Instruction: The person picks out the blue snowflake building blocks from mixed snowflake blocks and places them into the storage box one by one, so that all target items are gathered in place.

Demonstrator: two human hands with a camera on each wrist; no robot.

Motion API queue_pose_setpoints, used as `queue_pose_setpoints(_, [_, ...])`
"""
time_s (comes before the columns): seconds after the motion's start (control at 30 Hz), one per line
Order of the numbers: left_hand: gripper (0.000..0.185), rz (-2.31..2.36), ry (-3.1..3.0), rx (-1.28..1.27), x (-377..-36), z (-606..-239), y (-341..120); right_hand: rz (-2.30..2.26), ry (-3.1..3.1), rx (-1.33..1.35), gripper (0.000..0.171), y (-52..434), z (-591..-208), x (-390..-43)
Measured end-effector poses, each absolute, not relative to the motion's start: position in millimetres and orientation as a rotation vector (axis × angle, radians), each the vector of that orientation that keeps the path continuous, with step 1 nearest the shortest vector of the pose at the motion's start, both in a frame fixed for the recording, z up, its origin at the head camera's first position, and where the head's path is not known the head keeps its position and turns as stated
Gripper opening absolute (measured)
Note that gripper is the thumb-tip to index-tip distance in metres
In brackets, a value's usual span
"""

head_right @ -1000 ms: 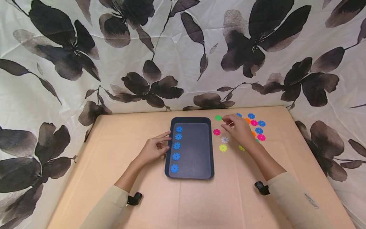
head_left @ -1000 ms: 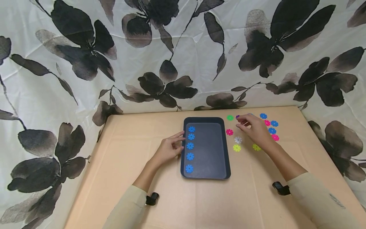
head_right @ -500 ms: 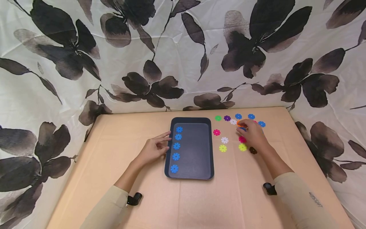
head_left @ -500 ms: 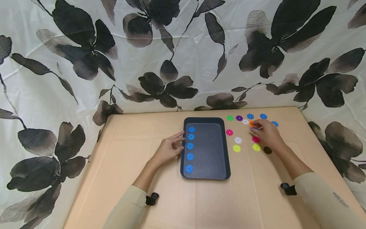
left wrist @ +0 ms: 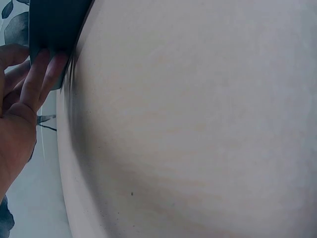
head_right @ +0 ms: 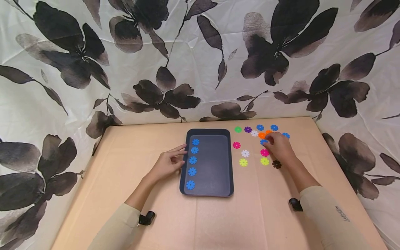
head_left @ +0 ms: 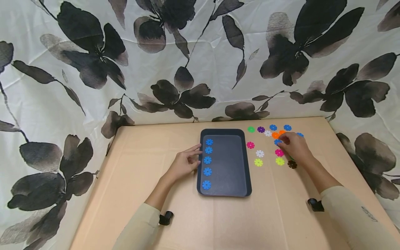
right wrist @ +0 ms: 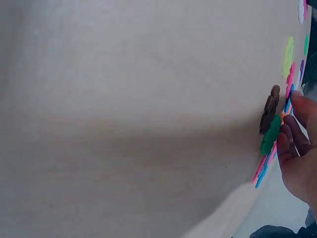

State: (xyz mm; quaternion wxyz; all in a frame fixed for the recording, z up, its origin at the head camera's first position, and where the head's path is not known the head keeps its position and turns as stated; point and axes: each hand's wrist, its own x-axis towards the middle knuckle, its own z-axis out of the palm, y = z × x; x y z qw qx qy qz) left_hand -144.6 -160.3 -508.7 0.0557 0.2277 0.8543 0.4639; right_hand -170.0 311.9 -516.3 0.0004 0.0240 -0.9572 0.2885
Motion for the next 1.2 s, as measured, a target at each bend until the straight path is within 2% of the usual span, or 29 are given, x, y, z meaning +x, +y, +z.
queue_pose_setpoints(0.63, [0.042, 1.421, 2.581, 0.683, -145, -513, -162, 0.893, -3.071, 0.172, 0.030, 314, -510, -181])
queue_pose_setpoints(1.2, [0.041, 1.412, 2.587, 0.690, -146, -512, -161, 0.904, -3.088, 0.137, 0.023, 310, -507, -177])
